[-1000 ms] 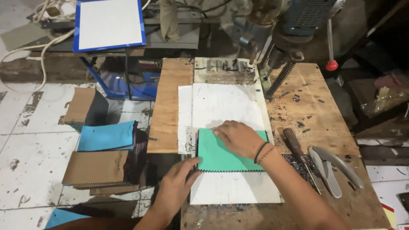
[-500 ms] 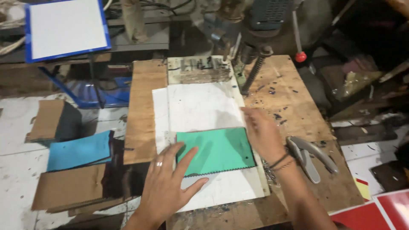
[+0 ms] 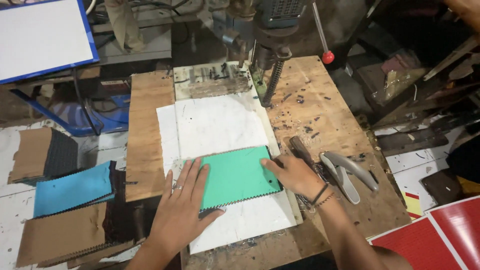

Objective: Aligning stacks of colored material swatches, securing them with binder clips, and using a drill press to create binding holes.

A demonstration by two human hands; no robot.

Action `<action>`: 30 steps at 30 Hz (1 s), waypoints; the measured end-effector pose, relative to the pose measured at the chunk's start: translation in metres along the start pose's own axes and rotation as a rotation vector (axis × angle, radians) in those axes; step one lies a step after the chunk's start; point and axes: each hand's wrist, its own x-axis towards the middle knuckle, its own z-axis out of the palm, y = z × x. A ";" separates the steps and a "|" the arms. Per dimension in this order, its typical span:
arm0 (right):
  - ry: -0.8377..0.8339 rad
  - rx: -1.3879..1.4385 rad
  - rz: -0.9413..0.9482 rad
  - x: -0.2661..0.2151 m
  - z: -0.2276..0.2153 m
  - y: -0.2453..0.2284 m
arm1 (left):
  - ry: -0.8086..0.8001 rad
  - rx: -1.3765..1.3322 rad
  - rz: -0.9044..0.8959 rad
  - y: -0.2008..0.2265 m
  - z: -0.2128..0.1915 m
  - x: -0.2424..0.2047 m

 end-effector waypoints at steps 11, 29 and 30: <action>-0.094 0.294 0.191 -0.023 -0.017 -0.032 | -0.043 -0.106 0.014 -0.006 -0.004 -0.003; 0.062 0.345 0.028 -0.013 -0.008 -0.031 | -0.831 -0.903 -0.779 -0.075 -0.039 0.058; 0.069 0.335 0.018 -0.012 -0.007 -0.031 | -0.790 -0.938 -0.792 -0.080 -0.020 0.052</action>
